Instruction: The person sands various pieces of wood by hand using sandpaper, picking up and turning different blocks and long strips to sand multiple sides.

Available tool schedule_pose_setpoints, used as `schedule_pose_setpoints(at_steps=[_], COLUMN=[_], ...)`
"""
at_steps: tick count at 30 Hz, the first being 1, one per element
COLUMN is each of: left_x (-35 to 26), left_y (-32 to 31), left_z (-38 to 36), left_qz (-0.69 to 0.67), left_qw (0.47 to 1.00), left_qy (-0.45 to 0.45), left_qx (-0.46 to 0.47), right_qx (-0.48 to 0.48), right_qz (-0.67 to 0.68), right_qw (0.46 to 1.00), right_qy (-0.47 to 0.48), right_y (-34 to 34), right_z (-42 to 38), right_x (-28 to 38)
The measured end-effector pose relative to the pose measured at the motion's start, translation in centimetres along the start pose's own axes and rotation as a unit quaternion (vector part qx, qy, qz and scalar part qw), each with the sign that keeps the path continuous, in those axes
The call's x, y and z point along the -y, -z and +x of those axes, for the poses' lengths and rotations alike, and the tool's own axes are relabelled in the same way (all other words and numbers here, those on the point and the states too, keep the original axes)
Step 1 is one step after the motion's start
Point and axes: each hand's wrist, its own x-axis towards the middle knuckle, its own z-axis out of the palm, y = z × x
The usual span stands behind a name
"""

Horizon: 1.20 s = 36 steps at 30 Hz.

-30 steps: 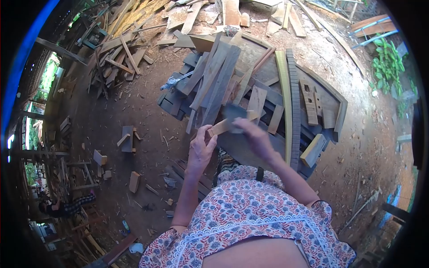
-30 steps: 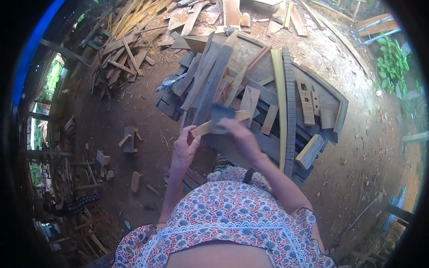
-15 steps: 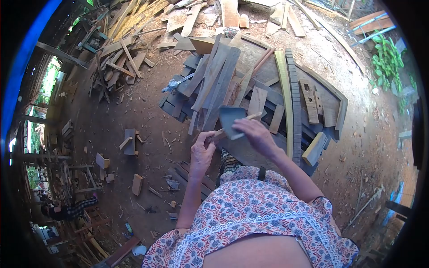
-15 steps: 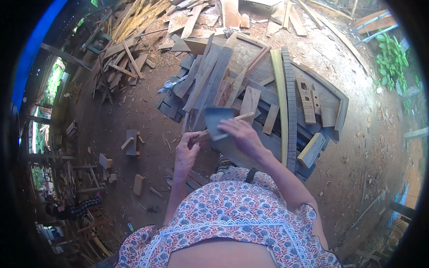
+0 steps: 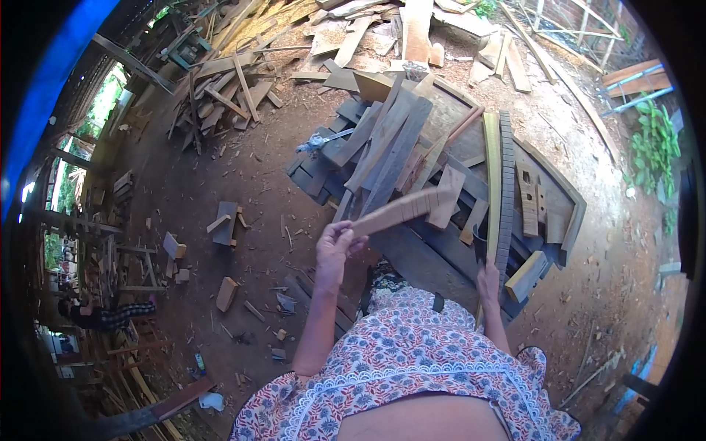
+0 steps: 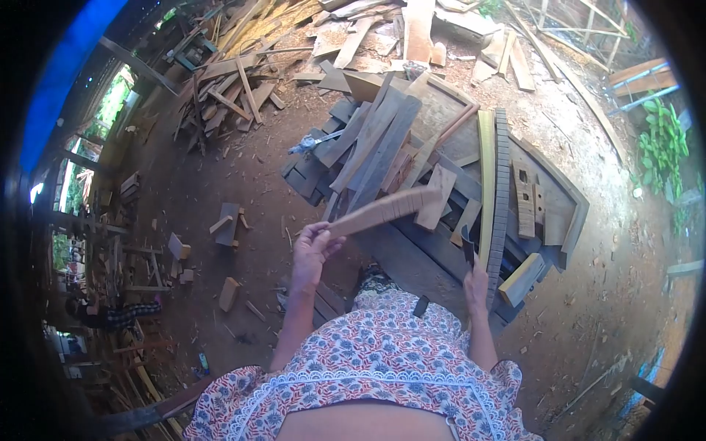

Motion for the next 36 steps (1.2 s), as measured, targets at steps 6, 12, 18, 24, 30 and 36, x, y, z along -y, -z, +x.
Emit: schedule_pose_setpoints(at_steps=[6,12,18,24,30,36], left_x=[1.0,5.3,3.1,0.4,8.0,12.3], left_y=[-0.8,-1.6,-1.3,-7.2,-10.3,-9.9], left_z=[10.2,17.0,15.9,13.8,11.1,5.0], left_qz=[-0.177,-0.001,0.493,0.477,0.294,0.398], left_qw=[0.983,0.995,0.813,0.798,0.889,0.752], left_qy=[-0.043,-0.077,-0.294,-0.364,-0.081,0.034], left_qx=[0.017,-0.066,-0.097,0.053,0.342,0.524], right_qx=[-0.062,-0.067,-0.098,-0.098,-0.168,-0.216], right_qz=[0.059,0.020,0.032,0.011,0.025,0.018], right_qw=[0.995,0.996,0.986,0.960,0.957,0.938], right_qy=[-0.048,-0.052,-0.133,-0.261,-0.235,-0.271], right_y=[-1.8,-0.5,-0.5,-1.2,-1.8,-1.2], right_z=[-2.3,-3.8,-7.2,-9.7,-10.7,-14.6], right_x=[0.1,2.8,2.7,5.0,6.1,1.7])
